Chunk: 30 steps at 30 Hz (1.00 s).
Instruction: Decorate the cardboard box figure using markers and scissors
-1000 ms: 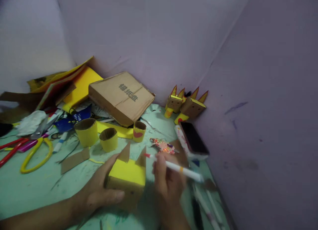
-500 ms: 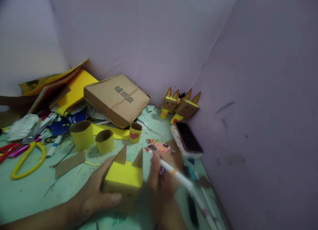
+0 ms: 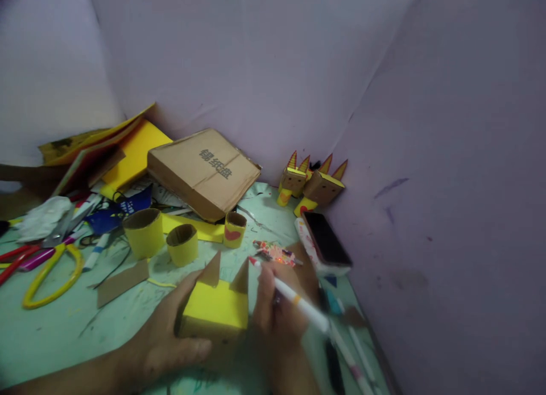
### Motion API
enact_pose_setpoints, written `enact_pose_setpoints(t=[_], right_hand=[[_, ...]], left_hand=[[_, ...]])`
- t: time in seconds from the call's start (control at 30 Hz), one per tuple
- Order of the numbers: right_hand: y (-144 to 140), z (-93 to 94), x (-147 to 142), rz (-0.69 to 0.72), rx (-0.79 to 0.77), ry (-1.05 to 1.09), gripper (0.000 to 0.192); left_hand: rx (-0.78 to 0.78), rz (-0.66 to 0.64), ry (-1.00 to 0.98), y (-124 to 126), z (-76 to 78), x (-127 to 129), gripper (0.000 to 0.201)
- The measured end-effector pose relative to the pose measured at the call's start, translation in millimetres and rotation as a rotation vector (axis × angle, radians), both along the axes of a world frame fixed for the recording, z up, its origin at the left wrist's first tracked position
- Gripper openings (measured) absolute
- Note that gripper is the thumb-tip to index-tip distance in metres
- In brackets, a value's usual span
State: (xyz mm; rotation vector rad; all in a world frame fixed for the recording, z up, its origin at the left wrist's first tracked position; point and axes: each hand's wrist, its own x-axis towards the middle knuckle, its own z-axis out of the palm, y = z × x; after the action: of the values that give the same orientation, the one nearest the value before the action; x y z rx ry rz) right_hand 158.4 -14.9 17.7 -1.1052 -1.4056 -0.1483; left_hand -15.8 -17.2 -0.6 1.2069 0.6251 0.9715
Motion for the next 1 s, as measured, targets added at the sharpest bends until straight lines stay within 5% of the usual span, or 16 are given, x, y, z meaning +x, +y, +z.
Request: enact_pose_setpoints(t=[1.0], right_hand=[[-8.5,11.2,-4.5,-0.036,-0.003,-0.107,0.025]], left_hand=[[0.008,-0.010,0.051,-2.7,8.9,-1.1,0.078]])
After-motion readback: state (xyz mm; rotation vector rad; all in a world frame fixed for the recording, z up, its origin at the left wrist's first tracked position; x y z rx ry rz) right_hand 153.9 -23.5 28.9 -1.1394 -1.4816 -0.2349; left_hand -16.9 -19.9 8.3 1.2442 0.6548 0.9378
